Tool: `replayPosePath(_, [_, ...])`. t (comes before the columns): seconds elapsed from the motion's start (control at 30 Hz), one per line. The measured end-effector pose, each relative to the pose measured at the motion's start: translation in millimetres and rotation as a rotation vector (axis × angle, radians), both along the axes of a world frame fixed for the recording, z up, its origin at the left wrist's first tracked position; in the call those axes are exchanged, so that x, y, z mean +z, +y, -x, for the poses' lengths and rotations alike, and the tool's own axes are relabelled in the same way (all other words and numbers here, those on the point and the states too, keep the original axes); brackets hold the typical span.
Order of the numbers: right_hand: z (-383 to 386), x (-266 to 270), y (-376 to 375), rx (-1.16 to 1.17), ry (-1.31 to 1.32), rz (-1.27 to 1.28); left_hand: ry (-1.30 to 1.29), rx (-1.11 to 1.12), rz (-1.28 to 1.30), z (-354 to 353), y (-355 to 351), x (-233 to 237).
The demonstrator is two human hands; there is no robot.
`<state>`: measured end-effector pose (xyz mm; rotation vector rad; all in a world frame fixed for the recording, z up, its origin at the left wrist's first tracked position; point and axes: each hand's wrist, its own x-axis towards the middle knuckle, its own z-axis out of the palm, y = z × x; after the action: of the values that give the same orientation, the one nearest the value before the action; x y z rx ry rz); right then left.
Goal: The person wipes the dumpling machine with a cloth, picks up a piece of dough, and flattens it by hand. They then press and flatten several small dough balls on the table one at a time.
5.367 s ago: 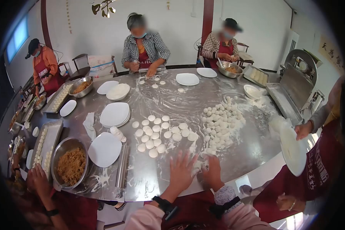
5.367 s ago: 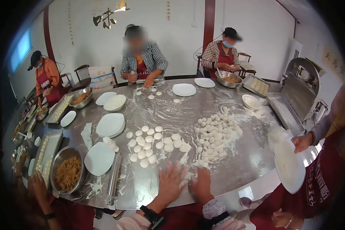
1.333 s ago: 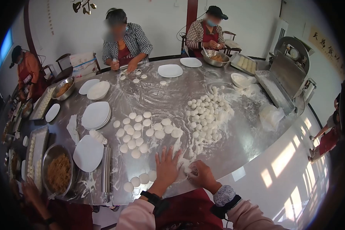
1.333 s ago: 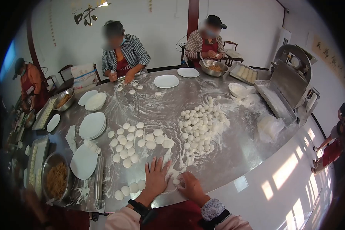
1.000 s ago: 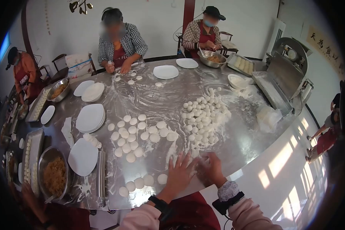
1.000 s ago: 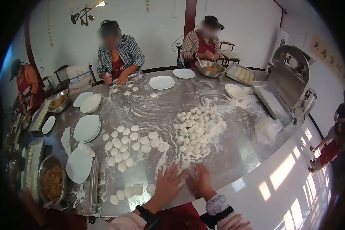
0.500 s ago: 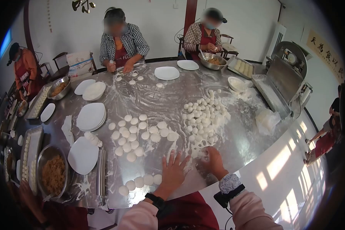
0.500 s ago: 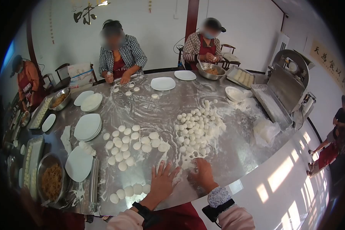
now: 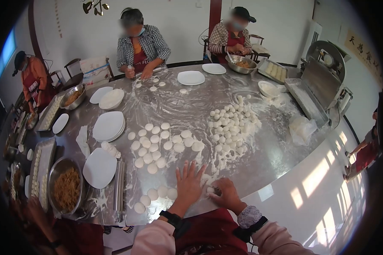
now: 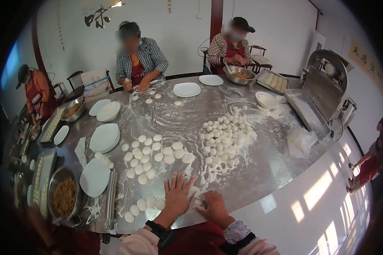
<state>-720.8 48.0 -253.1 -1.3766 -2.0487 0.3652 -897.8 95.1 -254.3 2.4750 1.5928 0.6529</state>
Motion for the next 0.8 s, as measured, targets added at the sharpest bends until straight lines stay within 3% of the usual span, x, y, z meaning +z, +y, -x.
replayPosePath(0.03, [-4,-1,4,-0.003,0.001,0.0,-0.009,0.001,0.008,-3,0,7])
replayPosePath(0.1, [-21,-5,11,-0.2,0.267,0.147,-0.01,-0.038,-0.003,-19,0,27])
replayPosePath(0.3, [-85,1,63,-0.548,0.161,-0.076,-0.062,-0.239,-0.044,-67,-1,3])
replayPosePath(0.43, [-109,-21,97,-0.524,-0.072,-0.259,-0.027,-0.234,-0.038,-78,9,-12])
replayPosePath(0.5, [-107,-15,105,-0.492,-0.285,-0.115,-0.028,-0.226,-0.06,-74,10,-9])
replayPosePath(0.63, [-92,-5,87,-0.57,-0.299,-0.169,-0.003,-0.179,-0.014,-58,5,-4])
replayPosePath(0.7, [-81,-2,64,-0.4,-0.095,0.006,0.006,-0.139,-0.008,-41,7,-8])
replayPosePath(0.8, [-55,-2,28,-0.271,0.009,0.006,0.014,-0.091,-0.027,-18,2,-2])
